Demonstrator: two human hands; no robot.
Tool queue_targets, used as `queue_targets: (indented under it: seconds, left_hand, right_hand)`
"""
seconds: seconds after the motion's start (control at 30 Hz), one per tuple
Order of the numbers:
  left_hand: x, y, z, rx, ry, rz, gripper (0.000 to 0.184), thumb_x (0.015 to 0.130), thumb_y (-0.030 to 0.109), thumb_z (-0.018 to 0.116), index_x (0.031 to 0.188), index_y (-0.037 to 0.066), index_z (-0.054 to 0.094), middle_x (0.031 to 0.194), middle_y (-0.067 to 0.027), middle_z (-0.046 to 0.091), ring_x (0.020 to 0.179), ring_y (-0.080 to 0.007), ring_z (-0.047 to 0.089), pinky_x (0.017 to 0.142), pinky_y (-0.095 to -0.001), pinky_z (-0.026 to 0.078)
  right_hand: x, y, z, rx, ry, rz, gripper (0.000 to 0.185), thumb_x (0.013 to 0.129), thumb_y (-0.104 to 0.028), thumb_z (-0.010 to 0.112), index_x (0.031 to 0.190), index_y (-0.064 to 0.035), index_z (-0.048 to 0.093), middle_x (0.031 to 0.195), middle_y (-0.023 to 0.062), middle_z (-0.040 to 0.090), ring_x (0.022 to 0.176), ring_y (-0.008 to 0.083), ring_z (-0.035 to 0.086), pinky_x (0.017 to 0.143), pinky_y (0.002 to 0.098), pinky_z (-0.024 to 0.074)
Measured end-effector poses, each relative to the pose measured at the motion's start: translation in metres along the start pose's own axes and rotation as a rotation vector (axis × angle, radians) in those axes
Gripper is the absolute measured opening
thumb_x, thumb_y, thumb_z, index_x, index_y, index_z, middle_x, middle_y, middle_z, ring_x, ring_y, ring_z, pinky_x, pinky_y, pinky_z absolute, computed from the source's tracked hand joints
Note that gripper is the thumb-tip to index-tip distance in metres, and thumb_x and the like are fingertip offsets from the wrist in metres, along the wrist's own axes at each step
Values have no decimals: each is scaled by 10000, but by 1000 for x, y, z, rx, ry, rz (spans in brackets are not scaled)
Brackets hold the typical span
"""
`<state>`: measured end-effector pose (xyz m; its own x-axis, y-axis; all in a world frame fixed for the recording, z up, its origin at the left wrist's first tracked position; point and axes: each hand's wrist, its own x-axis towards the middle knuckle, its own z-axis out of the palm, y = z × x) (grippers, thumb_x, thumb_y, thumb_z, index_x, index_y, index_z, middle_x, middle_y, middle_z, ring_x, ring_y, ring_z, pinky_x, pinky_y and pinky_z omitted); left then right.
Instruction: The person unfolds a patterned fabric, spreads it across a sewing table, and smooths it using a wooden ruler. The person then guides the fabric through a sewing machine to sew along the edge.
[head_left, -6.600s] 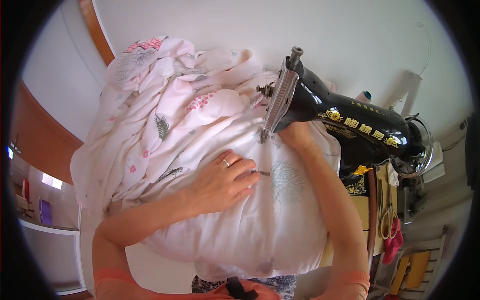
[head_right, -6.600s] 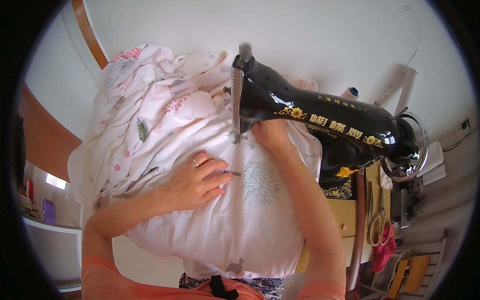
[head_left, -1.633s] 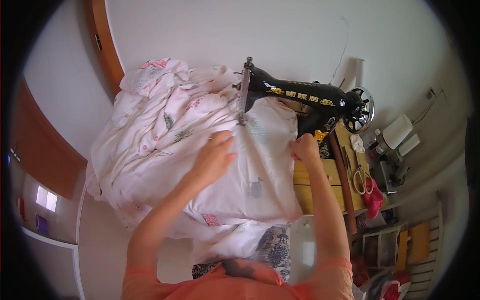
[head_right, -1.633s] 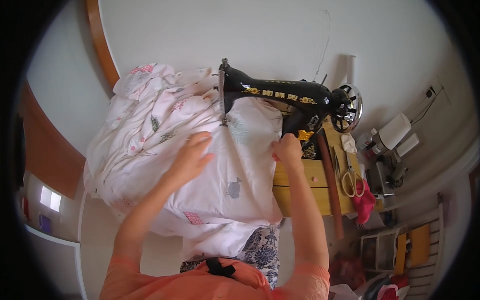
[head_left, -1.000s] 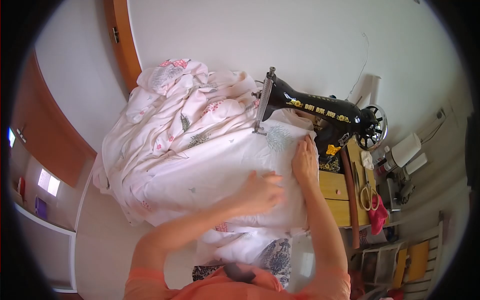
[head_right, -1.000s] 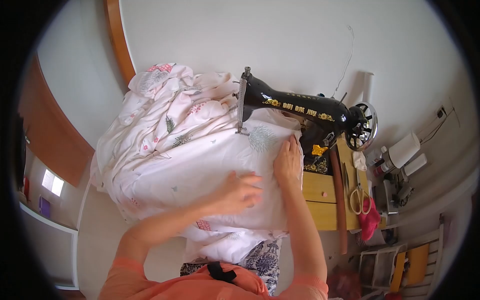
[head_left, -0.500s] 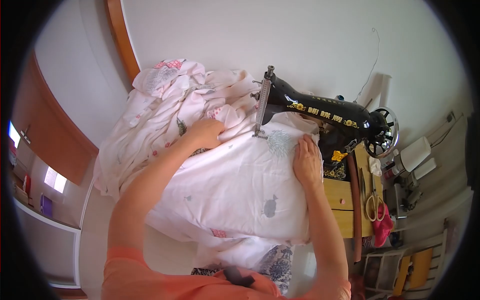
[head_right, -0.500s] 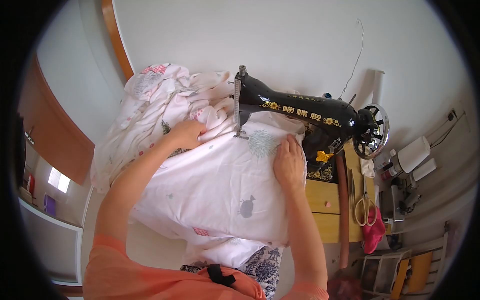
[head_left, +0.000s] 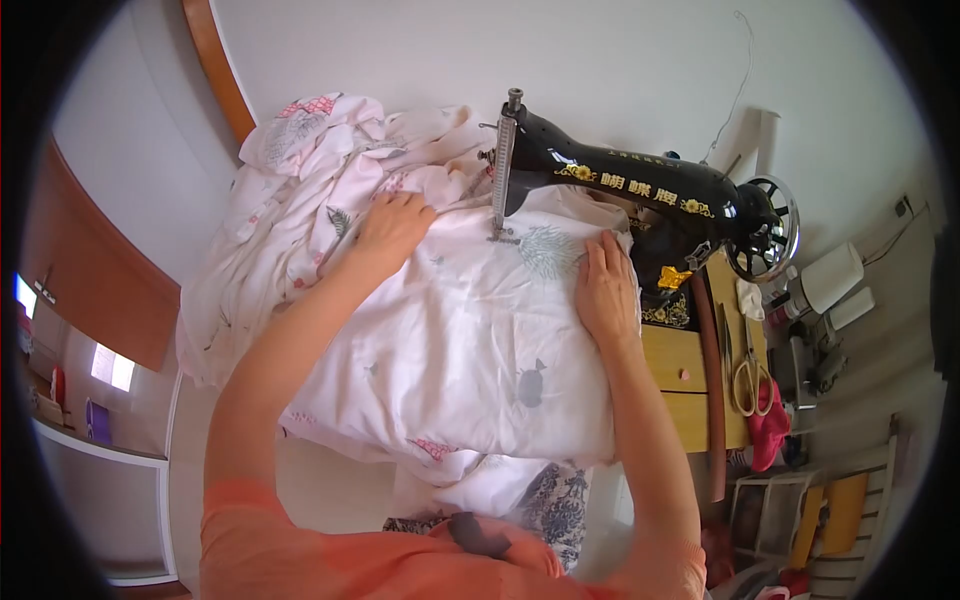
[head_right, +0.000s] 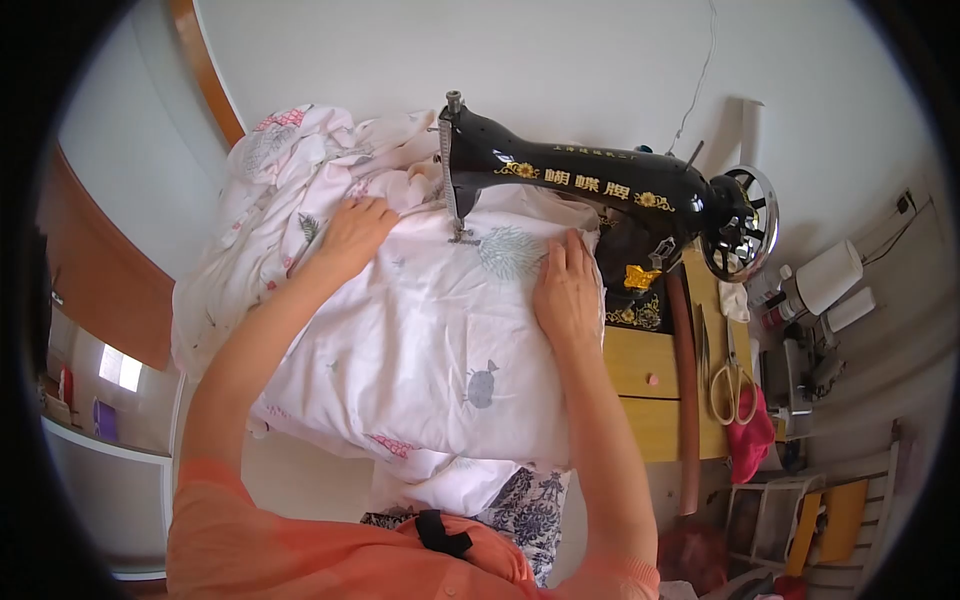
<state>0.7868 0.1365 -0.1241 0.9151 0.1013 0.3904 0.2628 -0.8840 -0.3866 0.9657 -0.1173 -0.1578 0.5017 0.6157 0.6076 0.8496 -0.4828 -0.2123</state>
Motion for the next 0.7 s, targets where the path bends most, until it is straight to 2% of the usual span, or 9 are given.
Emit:
queue_targets:
  seconds: [0.1,0.2,0.3,0.4,0.5,0.53,0.63,0.67,0.7]
  left_hand:
    - [-12,3,-15,28,-120,-174,283,750,27,548,1024,81,595,1033,-74,555,1024,-220,538,855,-368,392]
    - [-10,17,-38,79,16,-203,413,740,12,561,1151,45,564,1132,-108,534,1082,-254,521,909,-399,386]
    - [3,48,-54,-385,174,-152,410,800,55,558,1205,5,521,1156,-123,536,1087,-262,517,899,-433,422]
    - [6,84,-47,-838,-76,-126,431,860,144,530,1250,-31,476,1282,-145,482,1196,-286,450,975,-451,373]
    - [-13,116,-16,-508,-82,-98,500,944,303,423,1366,36,386,1434,-119,355,1348,-259,286,1083,-455,231]
    - [-13,115,-29,-451,-257,-151,565,952,424,349,1408,91,346,1491,-116,268,1390,-266,207,1101,-494,170]
    - [-24,109,-32,-417,-266,-186,570,949,455,343,1420,134,336,1507,-106,238,1394,-296,191,1096,-531,151]
    - [-23,109,-32,-408,-256,-190,572,946,459,348,1420,137,338,1508,-104,236,1395,-306,186,1097,-529,149]
    - [-22,111,-33,-400,-250,-195,575,944,462,354,1419,140,340,1509,-102,233,1395,-317,180,1099,-528,148]
  right_hand:
    - [5,8,9,13,-63,-22,277,869,-108,473,1108,16,536,1274,217,492,1191,358,460,1025,399,360]
    - [11,15,11,-6,-114,-52,284,841,-89,493,1102,9,548,1264,221,499,1189,365,461,1027,398,359]
    - [18,-2,-5,-114,-197,-65,285,839,-98,505,1104,-7,559,1285,205,488,1211,341,451,1034,410,350]
    - [23,-26,17,288,-227,-68,305,837,-101,502,1126,-23,564,1293,181,492,1227,313,443,1035,435,341]
    - [12,-31,22,225,-193,-300,322,830,-90,498,1138,-23,565,1276,168,511,1215,295,458,1022,425,358]
    - [8,-23,20,81,-79,-242,328,828,-62,477,1141,-21,566,1234,176,538,1190,308,473,1005,399,381]
    - [24,14,17,-26,-182,12,325,821,-35,473,1130,-17,573,1207,184,550,1145,323,511,965,379,422]
    - [41,-1,-10,-51,-379,126,341,790,8,479,1116,-6,578,1180,193,561,1089,344,547,923,387,455]
    - [50,2,-6,14,-281,117,333,793,11,483,1112,-4,579,1182,196,560,1083,351,550,914,387,463]
